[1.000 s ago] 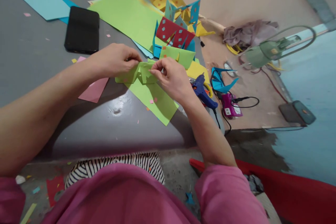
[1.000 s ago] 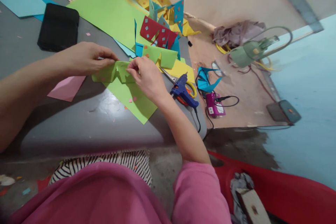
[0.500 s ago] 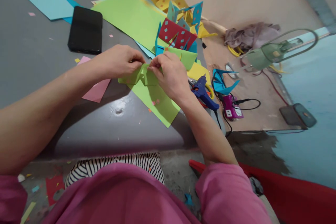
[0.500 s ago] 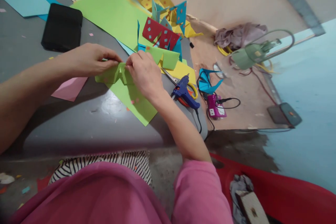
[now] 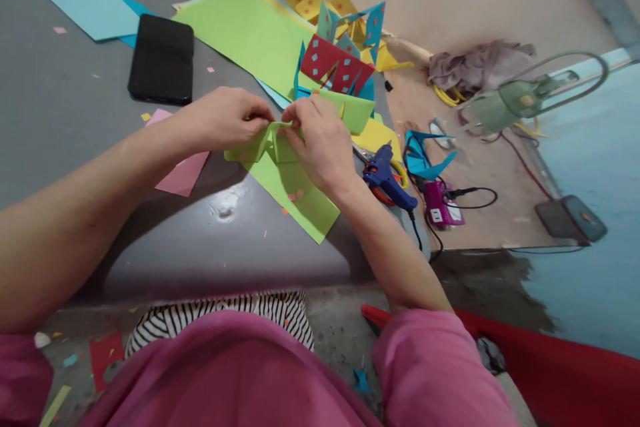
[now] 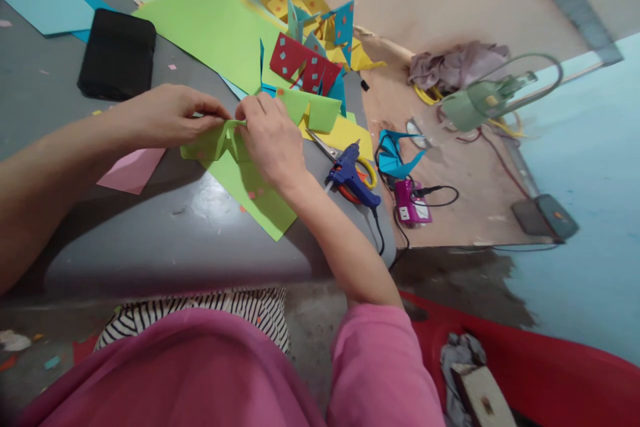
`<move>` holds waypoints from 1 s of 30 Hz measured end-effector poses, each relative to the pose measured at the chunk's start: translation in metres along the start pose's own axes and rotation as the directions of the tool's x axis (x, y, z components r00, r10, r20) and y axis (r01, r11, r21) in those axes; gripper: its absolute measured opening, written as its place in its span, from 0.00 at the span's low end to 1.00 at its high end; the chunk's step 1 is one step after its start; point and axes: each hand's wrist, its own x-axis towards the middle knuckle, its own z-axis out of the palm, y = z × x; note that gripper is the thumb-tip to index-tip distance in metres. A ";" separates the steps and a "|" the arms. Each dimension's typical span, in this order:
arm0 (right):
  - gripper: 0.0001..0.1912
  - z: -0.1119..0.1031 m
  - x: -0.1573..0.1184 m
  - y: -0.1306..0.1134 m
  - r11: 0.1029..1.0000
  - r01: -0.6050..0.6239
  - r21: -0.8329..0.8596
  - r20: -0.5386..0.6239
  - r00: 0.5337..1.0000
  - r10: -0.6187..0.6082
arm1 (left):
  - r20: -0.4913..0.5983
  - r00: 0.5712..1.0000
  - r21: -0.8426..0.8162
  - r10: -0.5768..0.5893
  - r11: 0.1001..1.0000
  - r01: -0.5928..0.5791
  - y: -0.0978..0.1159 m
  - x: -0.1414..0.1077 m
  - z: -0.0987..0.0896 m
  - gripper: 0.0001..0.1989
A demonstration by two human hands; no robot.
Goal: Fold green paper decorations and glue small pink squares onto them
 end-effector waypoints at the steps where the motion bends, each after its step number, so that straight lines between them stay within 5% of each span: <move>1: 0.08 -0.002 -0.001 0.000 1.000 -0.010 0.011 -0.012 1.000 0.010 | 0.006 1.000 -0.006 -0.006 1.000 0.006 0.000 0.000 0.000 0.21; 8: 0.13 -0.016 -0.022 0.013 0.981 -0.146 0.131 -0.092 0.983 0.159 | 0.027 0.999 -0.020 -0.026 0.999 0.027 0.002 -0.002 -0.003 0.22; 14: 0.19 -0.003 -0.034 0.024 0.743 -0.390 0.544 0.210 0.920 0.330 | -0.006 0.999 -0.017 -0.037 0.999 0.037 0.004 -0.006 -0.004 0.21; 21: 0.17 0.000 -0.031 0.015 0.638 -0.367 0.677 0.208 0.927 0.312 | 0.017 1.000 0.092 0.020 0.996 -0.022 0.005 -0.004 -0.004 0.22; 30: 0.17 0.000 -0.031 0.011 0.661 -0.339 0.670 0.187 0.938 0.292 | 0.043 0.999 0.086 -0.028 0.996 0.024 0.010 -0.005 -0.008 0.19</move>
